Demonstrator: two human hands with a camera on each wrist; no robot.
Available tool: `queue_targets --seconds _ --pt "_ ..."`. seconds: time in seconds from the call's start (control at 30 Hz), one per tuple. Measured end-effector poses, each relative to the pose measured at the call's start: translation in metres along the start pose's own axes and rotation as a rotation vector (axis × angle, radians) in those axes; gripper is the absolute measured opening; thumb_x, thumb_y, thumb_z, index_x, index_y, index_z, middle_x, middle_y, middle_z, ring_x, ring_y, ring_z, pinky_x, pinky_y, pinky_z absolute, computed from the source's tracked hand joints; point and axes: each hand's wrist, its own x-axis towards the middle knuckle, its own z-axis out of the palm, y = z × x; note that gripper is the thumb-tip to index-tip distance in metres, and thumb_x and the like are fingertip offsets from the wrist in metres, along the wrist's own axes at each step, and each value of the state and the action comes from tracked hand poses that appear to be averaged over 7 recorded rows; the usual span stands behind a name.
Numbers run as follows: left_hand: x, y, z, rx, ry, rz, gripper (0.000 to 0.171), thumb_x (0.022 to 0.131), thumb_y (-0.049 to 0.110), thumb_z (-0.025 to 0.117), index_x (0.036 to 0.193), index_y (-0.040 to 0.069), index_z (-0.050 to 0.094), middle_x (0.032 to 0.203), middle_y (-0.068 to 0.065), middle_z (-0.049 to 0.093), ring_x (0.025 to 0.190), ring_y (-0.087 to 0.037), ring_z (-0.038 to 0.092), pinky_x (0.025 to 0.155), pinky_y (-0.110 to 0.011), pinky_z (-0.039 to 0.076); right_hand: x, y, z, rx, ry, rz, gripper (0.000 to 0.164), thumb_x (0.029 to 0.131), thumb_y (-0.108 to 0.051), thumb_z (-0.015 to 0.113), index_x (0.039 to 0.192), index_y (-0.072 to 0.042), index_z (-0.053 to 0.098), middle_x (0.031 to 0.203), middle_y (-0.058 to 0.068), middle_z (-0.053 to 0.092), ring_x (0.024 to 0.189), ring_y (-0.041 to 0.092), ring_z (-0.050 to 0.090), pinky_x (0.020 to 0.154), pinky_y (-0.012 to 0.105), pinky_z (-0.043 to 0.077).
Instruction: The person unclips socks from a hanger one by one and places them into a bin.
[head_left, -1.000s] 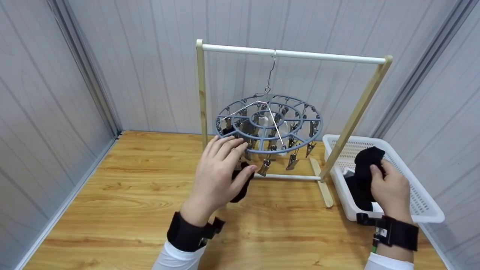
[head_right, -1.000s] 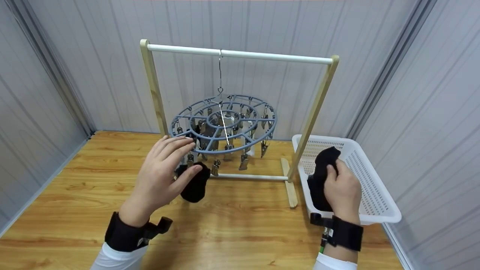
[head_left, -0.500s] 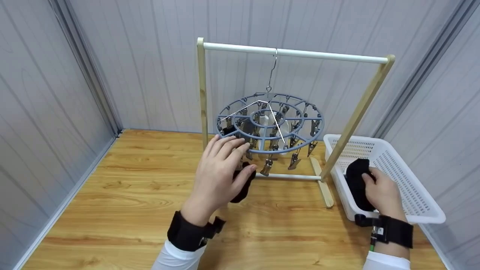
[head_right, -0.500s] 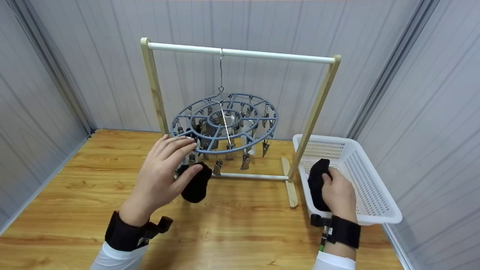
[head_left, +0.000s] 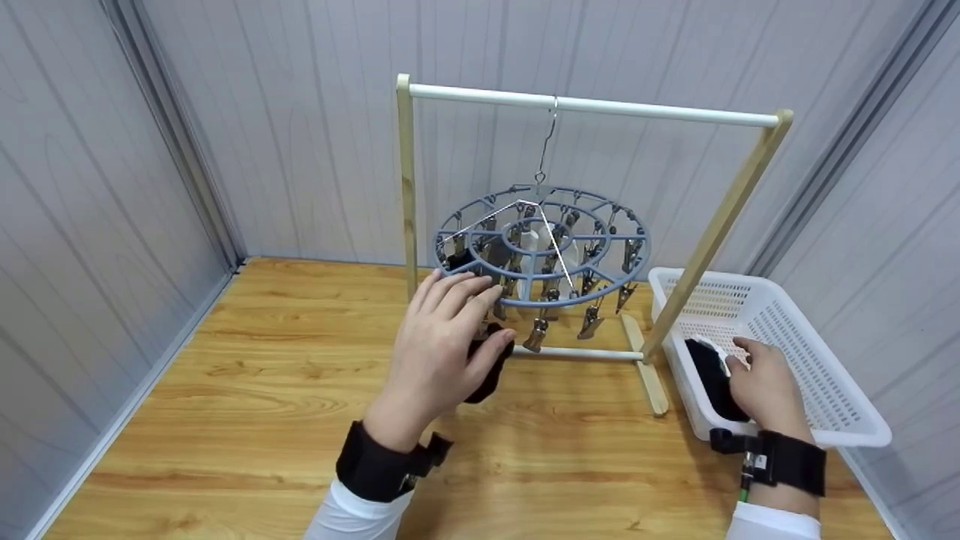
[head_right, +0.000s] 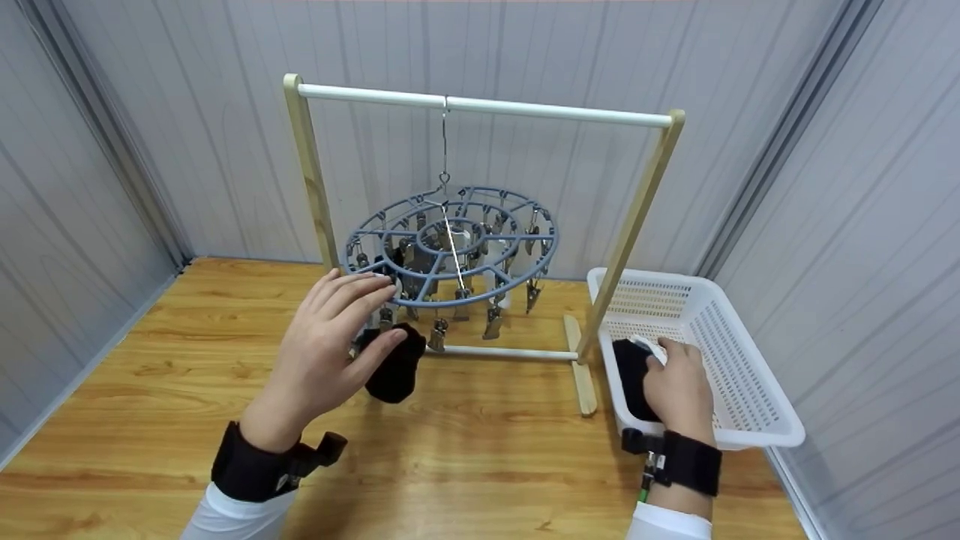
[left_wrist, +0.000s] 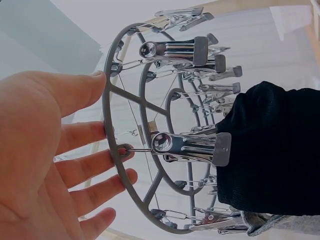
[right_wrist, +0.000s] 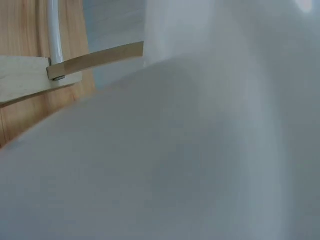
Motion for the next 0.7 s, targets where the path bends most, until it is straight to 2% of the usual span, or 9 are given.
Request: queue_targets --seconds 0.1,0.23,0.33,0.4,0.47,0.7 --pt "0.000 0.000 0.000 -0.002 -0.004 0.000 0.044 0.107 0.033 0.076 0.139 0.004 0.075 0.143 -0.014 0.072 0.136 -0.035 0.064 0.131 -0.059 0.034 -0.002 -0.008 -0.001 0.032 0.029 -0.014 0.050 0.116 -0.018 0.052 0.155 0.014 0.051 0.147 0.044 0.049 0.134 0.060 0.054 0.111 0.074 0.043" --pt "0.000 0.001 0.000 -0.007 -0.010 0.003 0.044 0.107 0.034 0.075 0.140 0.004 0.074 0.143 -0.014 0.072 0.136 -0.035 0.064 0.130 -0.060 0.035 -0.005 -0.025 0.000 0.098 0.145 -0.051 0.044 0.114 -0.018 0.058 0.148 0.009 0.062 0.145 0.035 0.061 0.129 0.053 0.062 0.108 0.064 0.049" --pt "0.000 0.001 0.000 -0.015 -0.004 0.013 0.046 0.107 0.035 0.076 0.140 0.004 0.074 0.143 -0.015 0.072 0.135 -0.035 0.064 0.129 -0.061 0.036 -0.007 -0.038 0.003 0.129 0.233 -0.102 0.038 0.113 -0.019 0.063 0.141 0.005 0.069 0.137 0.028 0.071 0.119 0.044 0.069 0.100 0.044 0.053" --pt "-0.001 0.002 0.000 -0.021 0.000 0.018 0.045 0.107 0.035 0.076 0.140 0.004 0.074 0.143 -0.015 0.072 0.135 -0.034 0.064 0.129 -0.061 0.037 -0.007 -0.045 0.005 0.136 0.273 -0.143 0.034 0.112 -0.018 0.065 0.138 0.003 0.073 0.131 0.025 0.075 0.112 0.040 0.071 0.093 0.028 0.051" --pt "0.000 0.003 0.000 -0.026 0.005 0.025 0.046 0.106 0.034 0.077 0.140 0.004 0.074 0.142 -0.014 0.072 0.135 -0.034 0.064 0.130 -0.059 0.036 -0.008 -0.052 0.008 0.136 0.300 -0.188 0.032 0.111 -0.016 0.067 0.135 0.003 0.075 0.127 0.023 0.077 0.106 0.037 0.072 0.086 0.018 0.047" --pt "0.001 0.008 0.002 -0.071 0.013 0.047 0.047 0.105 0.031 0.079 0.142 0.003 0.073 0.143 -0.014 0.071 0.134 -0.034 0.066 0.131 -0.053 0.036 -0.009 -0.069 0.014 0.134 0.370 -0.302 0.024 0.107 -0.009 0.073 0.127 0.001 0.080 0.117 0.017 0.081 0.098 0.031 0.072 0.082 0.011 0.043"
